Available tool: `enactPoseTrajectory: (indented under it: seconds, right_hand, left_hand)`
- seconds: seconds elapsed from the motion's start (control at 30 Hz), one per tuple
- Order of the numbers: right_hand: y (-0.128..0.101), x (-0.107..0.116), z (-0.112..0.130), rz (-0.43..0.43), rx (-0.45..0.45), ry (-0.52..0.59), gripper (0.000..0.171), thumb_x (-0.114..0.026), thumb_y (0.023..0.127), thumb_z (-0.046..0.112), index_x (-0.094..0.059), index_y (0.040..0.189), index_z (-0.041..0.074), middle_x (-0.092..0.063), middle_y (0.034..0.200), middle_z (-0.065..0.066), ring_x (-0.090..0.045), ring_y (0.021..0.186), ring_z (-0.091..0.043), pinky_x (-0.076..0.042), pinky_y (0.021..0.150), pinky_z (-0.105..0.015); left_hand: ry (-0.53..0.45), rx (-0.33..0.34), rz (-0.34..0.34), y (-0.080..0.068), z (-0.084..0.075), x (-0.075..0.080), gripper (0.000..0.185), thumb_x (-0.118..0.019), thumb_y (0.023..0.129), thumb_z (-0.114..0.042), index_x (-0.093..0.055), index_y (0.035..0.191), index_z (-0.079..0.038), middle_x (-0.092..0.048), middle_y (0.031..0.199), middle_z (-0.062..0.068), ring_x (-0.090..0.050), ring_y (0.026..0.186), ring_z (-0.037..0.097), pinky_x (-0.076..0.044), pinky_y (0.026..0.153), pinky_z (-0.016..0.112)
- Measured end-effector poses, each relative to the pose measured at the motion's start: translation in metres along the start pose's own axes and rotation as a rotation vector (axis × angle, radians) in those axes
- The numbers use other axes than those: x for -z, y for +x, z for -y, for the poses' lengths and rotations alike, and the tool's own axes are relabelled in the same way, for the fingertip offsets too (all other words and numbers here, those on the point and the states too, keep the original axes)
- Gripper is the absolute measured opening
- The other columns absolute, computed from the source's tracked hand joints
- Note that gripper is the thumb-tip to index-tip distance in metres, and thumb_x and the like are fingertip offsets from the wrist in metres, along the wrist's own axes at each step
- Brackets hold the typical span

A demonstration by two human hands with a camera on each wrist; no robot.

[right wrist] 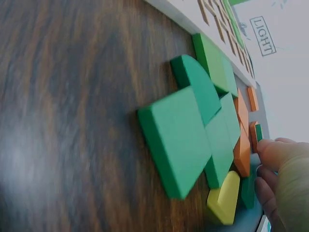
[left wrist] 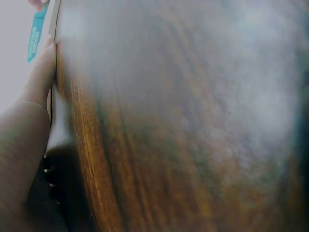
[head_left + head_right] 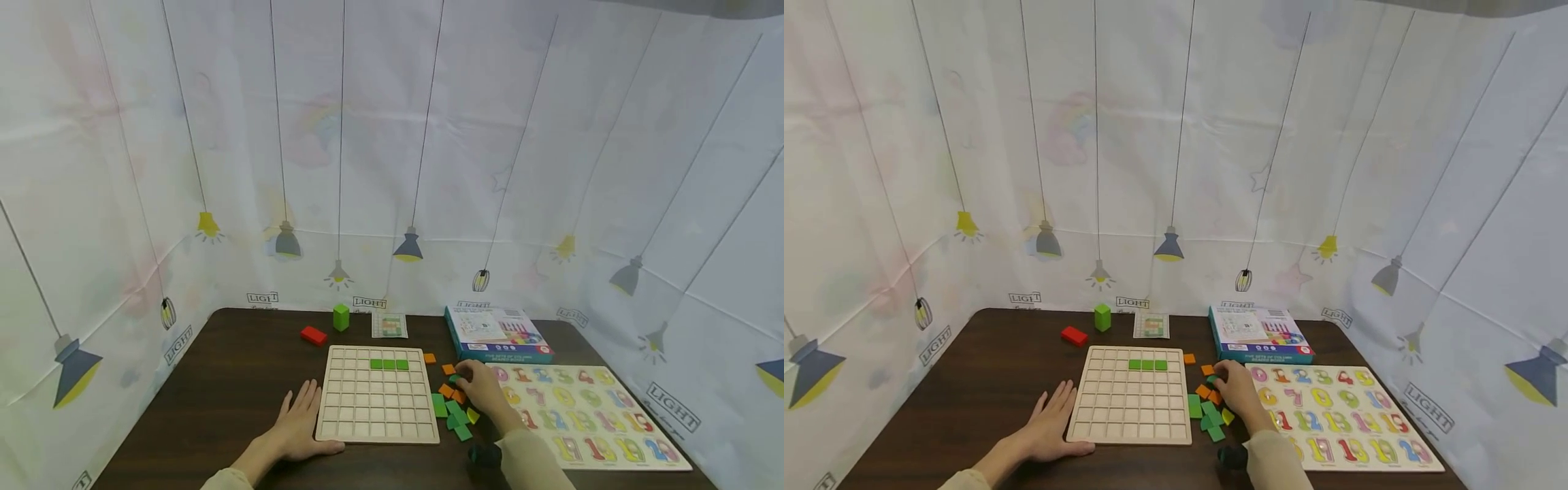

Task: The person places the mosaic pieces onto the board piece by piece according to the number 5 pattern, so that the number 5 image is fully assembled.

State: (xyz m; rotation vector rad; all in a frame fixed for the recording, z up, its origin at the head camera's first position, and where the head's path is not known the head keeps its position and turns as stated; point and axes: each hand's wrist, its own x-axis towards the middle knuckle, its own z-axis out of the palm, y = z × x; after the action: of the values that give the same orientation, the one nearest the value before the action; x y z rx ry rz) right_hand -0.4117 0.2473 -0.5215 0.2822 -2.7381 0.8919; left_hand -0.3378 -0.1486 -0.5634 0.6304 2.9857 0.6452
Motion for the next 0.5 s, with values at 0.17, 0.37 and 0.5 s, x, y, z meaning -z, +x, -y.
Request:
enactPoseTrajectory:
  seconds: [0.17, 0.37, 0.5]
  right_hand:
    - [0.003, -0.001, 0.004, -0.069, 0.100, 0.030, 0.018, -0.070, 0.082, 0.000, -0.067, 0.100, 0.000, -0.064, 0.092, -0.009, -0.059, 0.081, -0.020, -0.051, 0.076, -0.041]
    - [0.012, -0.016, 0.021, -0.116, 0.220, 0.066, 0.020, -0.072, 0.080, -0.003, -0.067, 0.099, 0.000, -0.064, 0.092, -0.008, -0.060, 0.082, -0.020, -0.052, 0.072, -0.038]
    - [0.017, -0.026, 0.031, -0.093, 0.273, 0.069, 0.021, -0.071, 0.082, 0.001, -0.066, 0.102, -0.001, -0.064, 0.094, -0.007, -0.061, 0.084, -0.021, -0.052, 0.072, -0.037]
  left_hand:
    - [-0.004, -0.006, 0.000, 0.005, -0.006, -0.003, 0.120, -0.052, 0.071, -0.081, -0.018, 0.149, 0.003, -0.007, 0.154, 0.023, -0.002, 0.141, 0.037, -0.002, 0.106, 0.062]
    - [0.004, -0.002, -0.004, 0.004, -0.007, 0.001, 0.122, -0.049, 0.069, -0.085, -0.019, 0.149, 0.003, -0.009, 0.154, 0.023, -0.003, 0.142, 0.036, -0.003, 0.106, 0.061]
    - [-0.016, 0.008, -0.002, -0.001, -0.009, 0.006, 0.121, -0.052, 0.070, -0.082, -0.020, 0.148, 0.005, -0.010, 0.153, 0.024, -0.004, 0.141, 0.037, -0.003, 0.106, 0.062]
